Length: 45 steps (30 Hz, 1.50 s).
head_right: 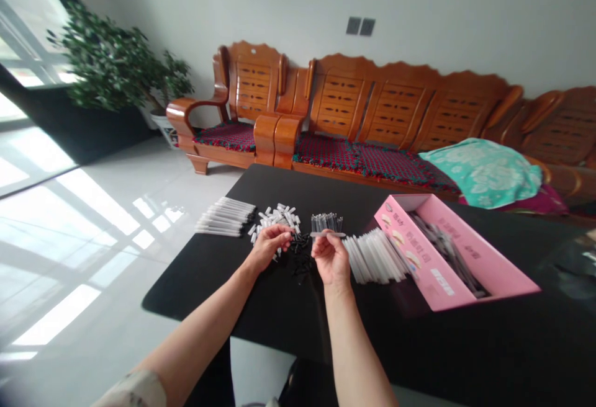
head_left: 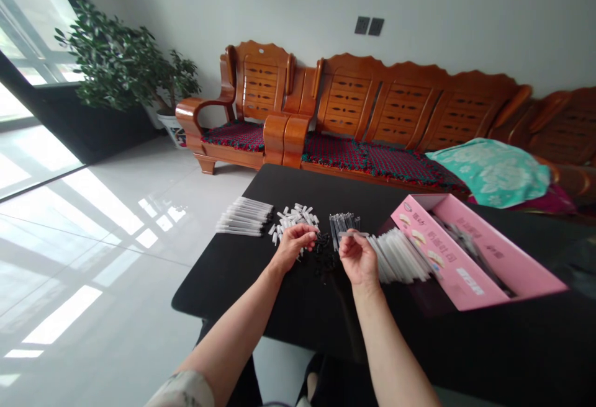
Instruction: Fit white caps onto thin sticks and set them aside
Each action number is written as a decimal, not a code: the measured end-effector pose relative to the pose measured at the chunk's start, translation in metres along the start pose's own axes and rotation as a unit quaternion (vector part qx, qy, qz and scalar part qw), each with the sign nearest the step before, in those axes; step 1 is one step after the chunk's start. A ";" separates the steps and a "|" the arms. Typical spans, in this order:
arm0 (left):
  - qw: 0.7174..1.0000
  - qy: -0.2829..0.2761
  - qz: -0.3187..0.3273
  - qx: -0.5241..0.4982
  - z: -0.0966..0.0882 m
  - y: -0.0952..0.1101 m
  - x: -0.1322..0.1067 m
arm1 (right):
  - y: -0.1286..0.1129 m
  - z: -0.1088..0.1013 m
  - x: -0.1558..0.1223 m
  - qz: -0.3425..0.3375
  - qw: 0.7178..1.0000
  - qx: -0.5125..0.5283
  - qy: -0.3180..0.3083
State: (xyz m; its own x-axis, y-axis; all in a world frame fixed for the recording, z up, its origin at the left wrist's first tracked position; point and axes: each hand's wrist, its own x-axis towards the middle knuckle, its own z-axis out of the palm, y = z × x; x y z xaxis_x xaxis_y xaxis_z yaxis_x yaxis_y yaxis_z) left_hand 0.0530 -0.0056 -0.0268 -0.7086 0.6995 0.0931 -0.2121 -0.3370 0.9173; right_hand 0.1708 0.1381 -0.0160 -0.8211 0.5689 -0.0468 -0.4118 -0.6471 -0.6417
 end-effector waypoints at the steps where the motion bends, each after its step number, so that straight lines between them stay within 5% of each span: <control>1: 1.000 0.007 -0.002 -0.010 -0.002 -0.002 -0.001 | 0.005 0.003 0.000 0.009 1.000 -0.001 -0.007; 7: 1.000 -0.006 0.012 -0.012 -0.005 -0.004 -0.009 | 0.026 0.000 0.000 0.022 0.999 -0.029 -0.031; 22: 0.999 -0.022 -0.035 0.032 -0.002 -0.003 -0.011 | 0.024 -0.004 0.000 -0.022 0.995 -0.099 -0.026; 45: 0.998 0.015 -0.002 0.069 -0.004 -0.007 -0.010 | 0.026 0.000 -0.002 -0.024 0.989 -0.142 -0.023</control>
State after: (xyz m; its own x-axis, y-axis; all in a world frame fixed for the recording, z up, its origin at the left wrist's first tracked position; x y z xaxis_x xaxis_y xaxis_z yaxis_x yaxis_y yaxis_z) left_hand 0.0592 -0.0126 -0.0360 -0.7279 0.6811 0.0798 -0.1222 -0.2433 0.9622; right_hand 0.1616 0.1206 -0.0323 -0.8229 0.5678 0.0199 -0.3289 -0.4475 -0.8316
